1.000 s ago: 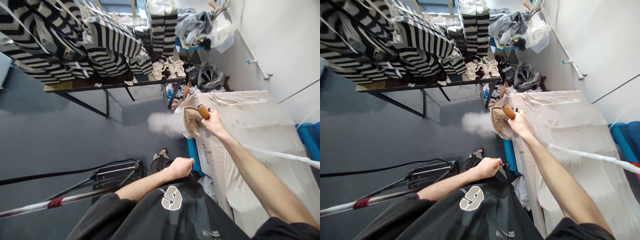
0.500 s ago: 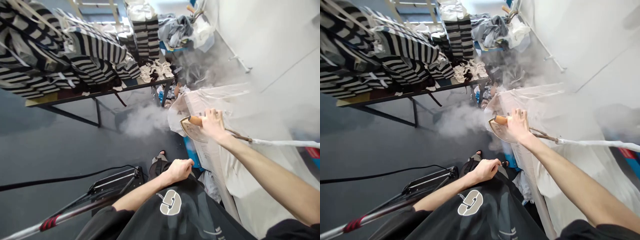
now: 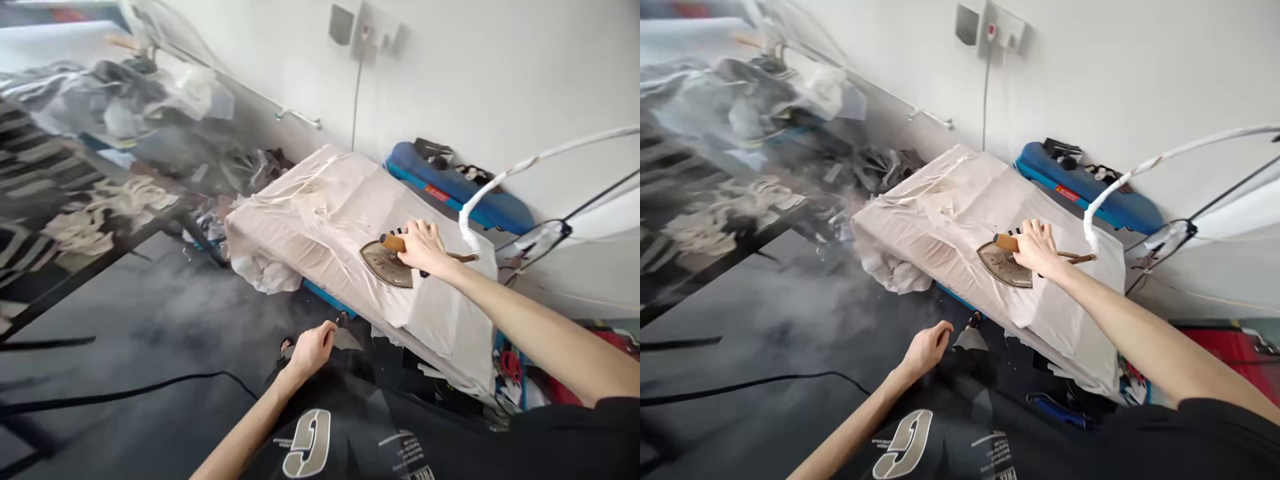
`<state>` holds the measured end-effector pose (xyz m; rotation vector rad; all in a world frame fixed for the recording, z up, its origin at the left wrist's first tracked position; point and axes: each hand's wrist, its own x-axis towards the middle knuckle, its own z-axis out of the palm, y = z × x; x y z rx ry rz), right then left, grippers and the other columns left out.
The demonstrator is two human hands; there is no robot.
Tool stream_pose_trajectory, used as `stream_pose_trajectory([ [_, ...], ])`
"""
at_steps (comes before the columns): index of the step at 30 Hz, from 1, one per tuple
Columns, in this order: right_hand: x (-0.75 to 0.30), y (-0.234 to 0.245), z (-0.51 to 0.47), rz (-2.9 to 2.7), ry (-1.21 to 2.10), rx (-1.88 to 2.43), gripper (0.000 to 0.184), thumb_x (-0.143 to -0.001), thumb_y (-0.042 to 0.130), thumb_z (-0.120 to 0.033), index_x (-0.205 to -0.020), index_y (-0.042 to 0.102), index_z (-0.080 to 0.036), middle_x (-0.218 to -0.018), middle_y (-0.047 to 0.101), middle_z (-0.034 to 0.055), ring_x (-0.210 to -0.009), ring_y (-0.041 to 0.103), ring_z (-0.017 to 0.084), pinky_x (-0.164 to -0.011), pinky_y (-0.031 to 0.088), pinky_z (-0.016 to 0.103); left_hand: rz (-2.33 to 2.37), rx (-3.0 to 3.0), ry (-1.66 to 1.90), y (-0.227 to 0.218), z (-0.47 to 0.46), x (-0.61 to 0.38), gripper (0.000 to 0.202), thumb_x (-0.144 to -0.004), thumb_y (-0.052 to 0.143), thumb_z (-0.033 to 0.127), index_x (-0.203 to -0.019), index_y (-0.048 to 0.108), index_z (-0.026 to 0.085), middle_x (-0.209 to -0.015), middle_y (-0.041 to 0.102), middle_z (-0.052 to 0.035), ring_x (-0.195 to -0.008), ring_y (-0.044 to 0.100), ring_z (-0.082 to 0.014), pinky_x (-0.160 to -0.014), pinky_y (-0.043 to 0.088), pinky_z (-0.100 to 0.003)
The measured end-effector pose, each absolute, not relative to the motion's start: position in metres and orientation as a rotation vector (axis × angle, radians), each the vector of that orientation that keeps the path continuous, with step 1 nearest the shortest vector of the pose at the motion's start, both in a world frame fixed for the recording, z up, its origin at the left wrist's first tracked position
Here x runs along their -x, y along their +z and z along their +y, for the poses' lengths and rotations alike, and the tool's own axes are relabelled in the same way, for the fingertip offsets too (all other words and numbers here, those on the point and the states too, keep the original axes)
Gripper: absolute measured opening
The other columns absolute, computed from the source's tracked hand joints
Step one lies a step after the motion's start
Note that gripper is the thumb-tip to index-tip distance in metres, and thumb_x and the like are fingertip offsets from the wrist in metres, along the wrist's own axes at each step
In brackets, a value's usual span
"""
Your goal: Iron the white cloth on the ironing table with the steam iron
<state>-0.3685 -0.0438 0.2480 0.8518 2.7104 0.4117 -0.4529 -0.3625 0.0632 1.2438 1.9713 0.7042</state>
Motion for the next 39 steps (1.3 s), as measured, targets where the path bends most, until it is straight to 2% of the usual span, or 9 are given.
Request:
stream_pose_trajectory([
  [4, 0.31, 0.253, 0.033, 2.603, 0.377, -1.03, 0.035, -0.088, 0.056, -0.022, -0.117, 0.074, -0.015, -0.118, 0.061, 0.0183, -0.116, 0.052, 0.037, -0.095, 0.042, 0.05, 1.927, -1.224, 0.639, 0.048, -0.311, 0.456, 0.024, -0.101, 0.042, 0.02, -0.107, 0.065, 0.024, -0.085, 0.074, -0.0016, -0.075, 0.071, -0.0174, -0.072, 0.045, -0.026],
  [8, 0.274, 0.248, 0.1, 2.497, 0.181, -1.163, 0.03, -0.088, 0.059, -0.019, -0.114, 0.073, -0.015, -0.116, 0.063, 0.0176, -0.107, 0.06, 0.033, -0.086, 0.047, 0.044, 1.948, -1.197, 0.516, 0.027, -0.257, 0.462, 0.022, -0.099, 0.045, 0.019, -0.106, 0.065, 0.024, -0.081, 0.071, -0.0008, -0.076, 0.069, -0.0175, -0.071, 0.042, -0.025],
  [12, 0.278, 0.233, 0.15, 2.51, 0.041, -1.084, 0.03, -0.087, 0.06, -0.018, -0.114, 0.074, -0.018, -0.12, 0.064, 0.0172, -0.107, 0.063, 0.034, -0.082, 0.048, 0.042, 2.045, -1.072, 0.41, 0.012, -0.218, 0.472, 0.023, -0.098, 0.045, 0.019, -0.105, 0.066, 0.024, -0.075, 0.068, -0.0003, -0.075, 0.068, -0.0185, -0.071, 0.041, -0.026],
  [21, 0.434, 0.184, 0.172, 2.683, -0.128, -0.727, 0.042, -0.091, 0.052, -0.01, -0.131, 0.067, -0.014, -0.126, 0.065, 0.0189, -0.114, 0.063, 0.032, -0.088, 0.047, 0.04, 2.382, -0.463, 0.545, -0.002, -0.218, 0.519, 0.019, -0.093, 0.05, 0.02, -0.097, 0.069, 0.023, -0.084, 0.072, -0.0026, -0.077, 0.065, -0.0189, -0.07, 0.042, -0.027],
  [28, 0.559, 0.119, 0.145, 2.661, -0.176, -0.659, 0.042, -0.091, 0.049, -0.007, -0.129, 0.065, -0.006, -0.129, 0.063, 0.0241, -0.116, 0.061, 0.031, -0.094, 0.047, 0.04, 2.576, -0.168, 0.72, -0.024, -0.204, 0.593, 0.028, -0.089, 0.048, 0.014, -0.111, 0.064, 0.017, -0.106, 0.069, -0.0087, -0.094, 0.067, -0.0204, -0.086, 0.052, -0.031],
  [30, 0.571, 0.104, 0.141, 2.647, -0.152, -0.643, 0.039, -0.093, 0.05, -0.01, -0.128, 0.065, -0.006, -0.13, 0.062, 0.025, -0.119, 0.058, 0.033, -0.097, 0.046, 0.043, 2.571, -0.111, 0.741, -0.036, -0.202, 0.616, 0.028, -0.087, 0.049, 0.012, -0.11, 0.064, 0.016, -0.107, 0.066, -0.01, -0.094, 0.066, -0.0205, -0.086, 0.053, -0.032],
  [32, 0.574, 0.091, 0.14, 2.684, -0.105, -0.632, 0.038, -0.094, 0.057, -0.02, -0.129, 0.065, -0.008, -0.136, 0.057, 0.0252, -0.128, 0.052, 0.037, -0.105, 0.041, 0.049, 2.556, -0.07, 0.765, -0.048, -0.202, 0.638, 0.028, -0.085, 0.049, 0.011, -0.109, 0.064, 0.015, -0.108, 0.065, -0.0103, -0.097, 0.066, -0.0203, -0.09, 0.054, -0.033],
  [35, 0.57, 0.076, 0.144, 2.772, -0.099, -0.683, 0.051, -0.089, 0.068, -0.038, -0.135, 0.064, -0.015, -0.146, 0.05, 0.0231, -0.133, 0.046, 0.039, -0.111, 0.036, 0.052, 2.531, -0.034, 0.8, -0.062, -0.209, 0.664, 0.031, -0.089, 0.046, 0.013, -0.116, 0.06, 0.017, -0.115, 0.065, -0.0095, -0.103, 0.067, -0.019, -0.096, 0.053, -0.032],
  [39, 0.566, 0.06, 0.147, 2.833, -0.125, -0.752, 0.053, -0.085, 0.071, -0.039, -0.133, 0.066, -0.017, -0.149, 0.048, 0.0211, -0.133, 0.047, 0.037, -0.112, 0.038, 0.05, 2.455, -0.025, 0.727, -0.075, -0.229, 0.665, 0.027, -0.096, 0.036, 0.013, -0.11, 0.058, 0.019, -0.107, 0.068, -0.0066, -0.101, 0.068, -0.0186, -0.091, 0.055, -0.03],
])
